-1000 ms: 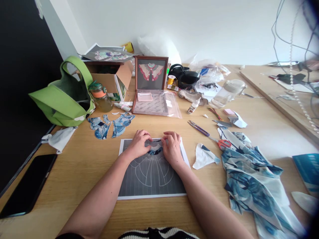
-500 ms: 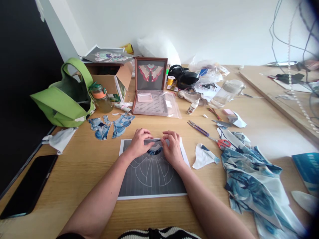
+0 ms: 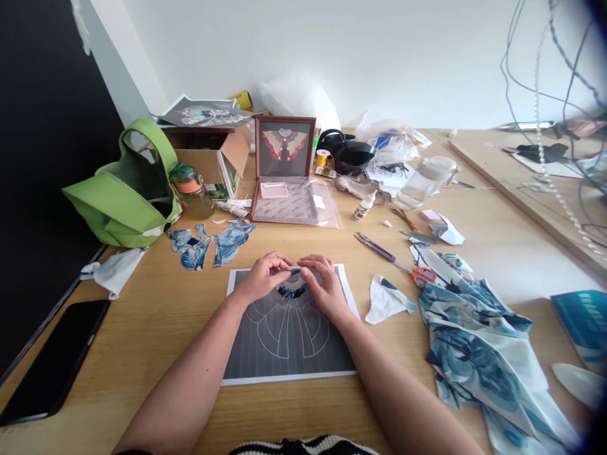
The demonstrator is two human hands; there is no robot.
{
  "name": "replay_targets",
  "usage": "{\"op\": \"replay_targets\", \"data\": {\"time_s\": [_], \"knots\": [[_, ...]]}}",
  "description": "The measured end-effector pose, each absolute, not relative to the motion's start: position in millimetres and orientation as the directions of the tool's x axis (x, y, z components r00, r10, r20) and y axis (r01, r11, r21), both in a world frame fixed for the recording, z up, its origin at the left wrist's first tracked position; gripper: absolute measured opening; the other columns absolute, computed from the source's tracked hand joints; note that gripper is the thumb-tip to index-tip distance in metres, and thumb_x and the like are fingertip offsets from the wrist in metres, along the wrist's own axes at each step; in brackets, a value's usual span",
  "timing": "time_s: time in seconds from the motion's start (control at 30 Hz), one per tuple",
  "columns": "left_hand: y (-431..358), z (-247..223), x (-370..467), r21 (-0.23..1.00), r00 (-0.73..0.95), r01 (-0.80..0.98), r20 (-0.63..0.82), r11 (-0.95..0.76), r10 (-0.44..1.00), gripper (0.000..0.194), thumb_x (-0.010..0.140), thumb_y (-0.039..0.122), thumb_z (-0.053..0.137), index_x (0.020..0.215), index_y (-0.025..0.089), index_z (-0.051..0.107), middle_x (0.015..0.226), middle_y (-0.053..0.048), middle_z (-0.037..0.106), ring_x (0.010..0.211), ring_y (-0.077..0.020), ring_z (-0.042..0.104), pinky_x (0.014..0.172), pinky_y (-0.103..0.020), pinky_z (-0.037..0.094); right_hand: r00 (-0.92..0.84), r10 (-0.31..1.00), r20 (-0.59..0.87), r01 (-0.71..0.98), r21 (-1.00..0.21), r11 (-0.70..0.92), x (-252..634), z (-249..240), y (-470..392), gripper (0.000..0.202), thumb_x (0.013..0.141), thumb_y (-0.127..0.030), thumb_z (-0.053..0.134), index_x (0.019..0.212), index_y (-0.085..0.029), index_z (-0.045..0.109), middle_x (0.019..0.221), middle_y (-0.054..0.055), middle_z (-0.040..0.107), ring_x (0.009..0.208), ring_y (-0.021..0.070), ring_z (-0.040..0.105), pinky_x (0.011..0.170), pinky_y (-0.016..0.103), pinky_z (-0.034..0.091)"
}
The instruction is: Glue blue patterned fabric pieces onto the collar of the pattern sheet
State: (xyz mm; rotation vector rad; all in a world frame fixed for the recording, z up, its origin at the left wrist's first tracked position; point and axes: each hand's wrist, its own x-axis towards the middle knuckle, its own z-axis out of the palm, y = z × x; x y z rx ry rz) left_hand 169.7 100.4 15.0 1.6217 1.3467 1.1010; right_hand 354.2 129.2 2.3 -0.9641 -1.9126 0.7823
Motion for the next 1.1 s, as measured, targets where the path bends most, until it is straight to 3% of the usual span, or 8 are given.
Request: {"op": "replay_targets", "data": {"time_s": [0.1, 0.23, 0.4, 0.5, 0.67, 0.9, 1.1], "knots": [[100.3, 18.3, 173.1, 0.932, 0.072, 0.319, 0.156, -0.171, 0.985, 0.007, 0.075, 0.016, 0.063, 0.074, 0.017, 0.07, 0.092, -0.007, 0.067, 0.089, -0.0195, 0.063, 0.077, -0.031, 0.049, -0.337, 0.843, 0.419, 0.245, -0.826, 0.508, 352.6, 2.8, 128.2, 0.016, 0.087, -0.037, 0.062, 0.08, -0.023, 0.062, 0.096, 0.006, 0.07, 0.104, 0.0245, 0.059, 0.095, 0.044, 0.041], [99.5, 24.7, 175.5, 0.943, 0.02, 0.282, 0.176, -0.175, 0.984, 0.006, 0.076, 0.021, 0.065, 0.075, 0.018, 0.07, 0.093, -0.008, 0.065, 0.09, -0.02, 0.061, 0.077, -0.031, 0.048, -0.289, 0.86, 0.42, 0.135, -0.872, 0.471, 352.0, 7.1, 125.4, 0.013, 0.085, -0.034, 0.064, 0.079, -0.023, 0.061, 0.086, 0.005, 0.069, 0.093, 0.0229, 0.061, 0.089, 0.041, 0.045], [95.2, 38.6, 176.6, 0.97, 0.041, 0.189, 0.15, -0.155, 0.988, 0.016, 0.08, 0.03, 0.061, 0.078, 0.017, 0.07, 0.094, -0.008, 0.066, 0.091, -0.0203, 0.062, 0.081, -0.032, 0.048, -0.297, 0.937, 0.186, -0.109, -0.981, 0.16, 351.1, 14.6, 122.2, 0.023, 0.08, -0.044, 0.068, 0.076, -0.021, 0.063, 0.075, 0.002, 0.064, 0.072, 0.018, 0.057, 0.069, 0.031, 0.045], [91.8, 47.2, 178.8, 0.981, 0.068, 0.148, 0.116, -0.125, 0.991, 0.022, 0.084, 0.034, 0.058, 0.08, 0.016, 0.07, 0.094, -0.008, 0.066, 0.088, -0.0199, 0.062, 0.076, -0.03, 0.048, -0.327, 0.942, 0.073, -0.203, -0.979, 0.006, 350.0, 19.9, 121.0, 0.029, 0.075, -0.048, 0.072, 0.071, -0.02, 0.065, 0.071, 0.002, 0.064, 0.069, 0.0171, 0.056, 0.067, 0.03, 0.043], [90.2, 51.3, 184.0, 0.988, 0.075, 0.113, 0.101, -0.109, 0.992, 0.028, 0.082, 0.043, 0.062, 0.083, 0.016, 0.068, 0.089, -0.006, 0.066, 0.079, -0.0181, 0.06, 0.07, -0.029, 0.048, -0.323, 0.945, 0.046, -0.276, -0.96, -0.048, 349.4, 24.3, 118.7, 0.028, 0.073, -0.047, 0.074, 0.07, -0.019, 0.068, 0.069, 0.002, 0.066, 0.069, 0.0167, 0.056, 0.07, 0.03, 0.042], [91.4, 51.8, 184.2, 0.971, 0.028, 0.167, 0.166, -0.169, 0.986, 0.02, 0.077, 0.036, 0.066, 0.073, 0.017, 0.066, 0.084, -0.006, 0.065, 0.081, -0.0199, 0.059, 0.075, -0.031, 0.045, -0.382, 0.924, 0.019, -0.291, -0.951, -0.1, 350.9, 23.9, 118.2, 0.035, 0.076, -0.053, 0.071, 0.075, -0.018, 0.069, 0.072, 0.003, 0.067, 0.072, 0.0182, 0.059, 0.074, 0.032, 0.043], [85.1, 68.7, 184.4, 0.961, 0.034, 0.221, 0.162, -0.166, 0.986, 0.021, 0.082, 0.034, 0.059, 0.073, 0.017, 0.068, 0.083, -0.006, 0.064, 0.08, -0.0193, 0.057, 0.072, -0.029, 0.042, -0.423, 0.906, -0.01, -0.2, -0.974, -0.104, 350.5, 48.7, 122.9, 0.031, 0.064, -0.046, 0.081, 0.07, -0.018, 0.068, 0.065, 0.001, 0.065, 0.063, 0.0149, 0.055, 0.064, 0.029, 0.04]]}}
